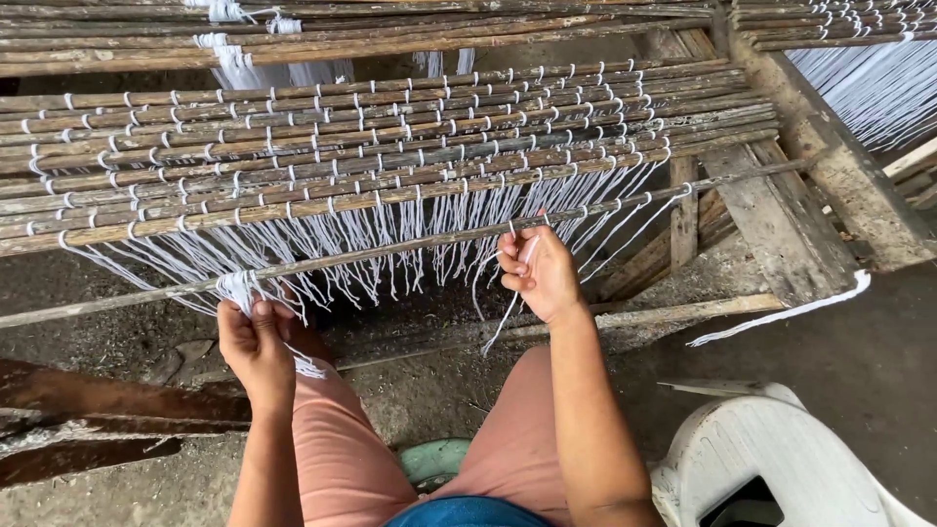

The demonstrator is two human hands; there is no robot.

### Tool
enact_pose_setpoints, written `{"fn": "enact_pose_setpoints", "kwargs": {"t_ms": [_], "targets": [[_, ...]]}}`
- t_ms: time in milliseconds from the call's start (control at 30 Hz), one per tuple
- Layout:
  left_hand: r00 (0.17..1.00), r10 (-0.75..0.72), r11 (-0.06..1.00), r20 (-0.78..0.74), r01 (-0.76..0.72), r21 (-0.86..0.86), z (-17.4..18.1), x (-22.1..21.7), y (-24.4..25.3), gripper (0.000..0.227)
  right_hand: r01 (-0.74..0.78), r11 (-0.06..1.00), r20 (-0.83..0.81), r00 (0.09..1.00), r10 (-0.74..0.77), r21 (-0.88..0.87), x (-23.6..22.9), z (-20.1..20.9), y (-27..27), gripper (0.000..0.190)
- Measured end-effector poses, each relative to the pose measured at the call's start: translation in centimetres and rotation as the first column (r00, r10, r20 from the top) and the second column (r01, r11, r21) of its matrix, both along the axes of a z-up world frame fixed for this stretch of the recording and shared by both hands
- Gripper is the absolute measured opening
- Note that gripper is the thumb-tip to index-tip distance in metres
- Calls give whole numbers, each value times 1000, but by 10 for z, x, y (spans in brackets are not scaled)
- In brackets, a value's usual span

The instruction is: The person is manually looping white cotton wicks around a series of horizontal wooden rods on a large frame to prepare them for candle making.

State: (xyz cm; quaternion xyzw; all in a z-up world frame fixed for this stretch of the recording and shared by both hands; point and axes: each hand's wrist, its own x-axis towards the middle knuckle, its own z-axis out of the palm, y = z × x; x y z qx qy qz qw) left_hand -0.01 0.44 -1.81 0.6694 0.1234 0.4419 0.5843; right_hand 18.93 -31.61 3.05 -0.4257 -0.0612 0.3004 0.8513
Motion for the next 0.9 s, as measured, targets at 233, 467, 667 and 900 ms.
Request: {"fn": "enact_pose_setpoints", "kwargs": {"t_ms": [233,467,667,900], "targets": [[1000,-1,1000,11,1,-16,-3,-3,2,11,10,1000,34,999,-10,10,1,0,12,62],[997,77,997,14,-77,-23,-22,5,5,14,441,799,496,842,-210,-410,-38,-154,36,53],[990,98,993,-103,-104,-55,-31,0,9,15,46,339,136,960,246,-940,-69,-337,9,48],[998,28,987,56,-19,-162,1,4,-16,22,-116,699,369,782,503,-705,-112,-115,153,9]]}}
